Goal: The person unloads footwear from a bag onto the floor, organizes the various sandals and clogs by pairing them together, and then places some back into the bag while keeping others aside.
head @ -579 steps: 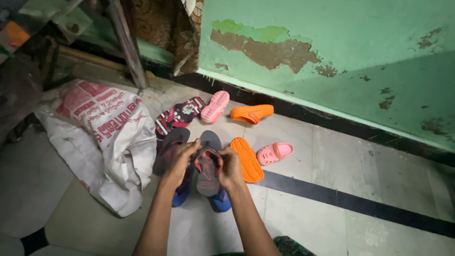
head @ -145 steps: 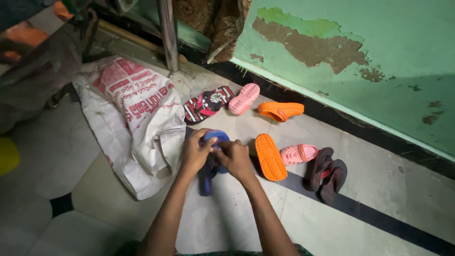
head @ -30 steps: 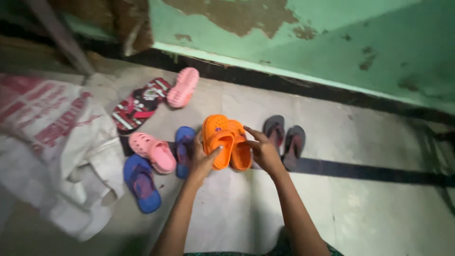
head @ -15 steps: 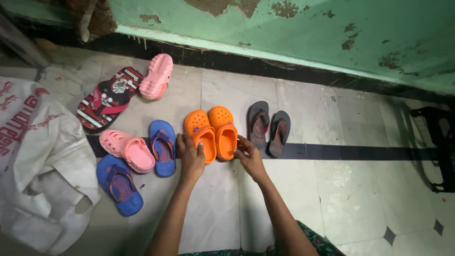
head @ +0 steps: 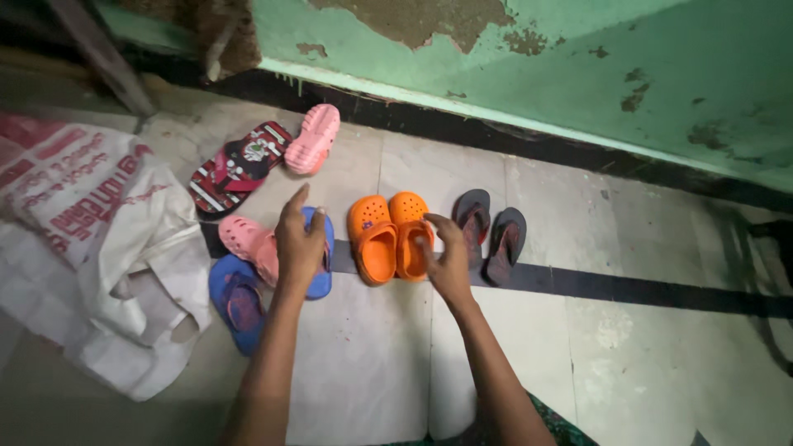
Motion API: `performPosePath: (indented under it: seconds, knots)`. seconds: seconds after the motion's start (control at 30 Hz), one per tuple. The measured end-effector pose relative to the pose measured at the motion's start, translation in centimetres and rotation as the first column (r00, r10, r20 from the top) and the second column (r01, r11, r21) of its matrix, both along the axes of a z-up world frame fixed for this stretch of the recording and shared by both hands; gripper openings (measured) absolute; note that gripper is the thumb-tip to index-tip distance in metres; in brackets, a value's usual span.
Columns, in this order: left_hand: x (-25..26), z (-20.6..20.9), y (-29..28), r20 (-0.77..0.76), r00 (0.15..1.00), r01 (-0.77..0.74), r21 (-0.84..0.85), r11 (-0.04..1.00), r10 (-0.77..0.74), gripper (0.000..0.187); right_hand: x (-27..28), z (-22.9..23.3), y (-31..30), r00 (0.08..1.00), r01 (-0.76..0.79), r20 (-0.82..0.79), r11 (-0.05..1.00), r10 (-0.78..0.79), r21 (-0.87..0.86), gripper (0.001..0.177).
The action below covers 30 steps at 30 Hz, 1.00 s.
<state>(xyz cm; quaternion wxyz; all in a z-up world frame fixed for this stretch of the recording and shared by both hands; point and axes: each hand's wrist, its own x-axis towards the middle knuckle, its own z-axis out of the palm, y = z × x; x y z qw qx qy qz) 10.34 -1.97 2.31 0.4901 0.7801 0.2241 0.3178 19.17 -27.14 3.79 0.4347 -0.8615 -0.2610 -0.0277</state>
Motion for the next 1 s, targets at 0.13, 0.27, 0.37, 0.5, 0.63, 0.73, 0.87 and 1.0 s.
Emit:
performPosePath:
  seconds: [0.13,0.27,0.37,0.5,0.63,0.73,0.87,1.0]
  knots:
    - [-1.3,-1.0,-0.9,-0.223,0.962,0.136,-0.115,0.984,-0.159,0.046,-1.7,2.9,3.3,0.931,-0.25,0.097,0.806,0.353,-0.537,0.113]
    - [-2.5,-3.5,-3.2,-0.142,0.955,0.273,0.073,0.959,-0.261,0.045,-3.1,3.2,4.9,0.918,-0.229,0.029,0.589,0.395,-0.775,0.143]
    - [-2.6,-4.0,-3.5,-0.195,0.936,0.305,0.025,0.952,-0.294,0.052,-3.2,1.4,4.1,0.933,-0.248,0.051,0.738,0.356,-0.627,0.128]
    - [-2.7,-3.4,-4.3,-0.217,0.874,0.435,-0.047,0.899,-0.434,0.076,-3.4,-2.3,2.0,0.91,-0.291,0.138,0.838,0.391,-0.461,0.071]
    - [-2.1,-3.2,-5.4,-0.148,0.85,0.523,0.123,0.843,-0.505,0.083,-5.3,-5.1,0.0,0.859,-0.223,0.328,0.865,0.392,-0.449,0.051]
    - [-2.2,-2.8,-5.9,-0.247,0.835,0.536,0.166,0.828,-0.492,0.083,-6.6,-5.4,-1.0,0.85,-0.219,0.367,0.887,0.378,-0.406,0.056]
    - [-2.1,-2.5,-6.2,-0.289,0.837,0.527,0.198,0.826,-0.465,0.079,-6.7,-5.2,-1.1,0.845,-0.22,0.384,0.897,0.371,-0.384,0.058]
    - [-2.0,-2.3,-6.2,-0.336,0.811,0.542,0.126,0.831,-0.479,0.084,-6.7,-3.4,-0.5,0.888,-0.239,0.307,0.915,0.341,-0.325,0.059]
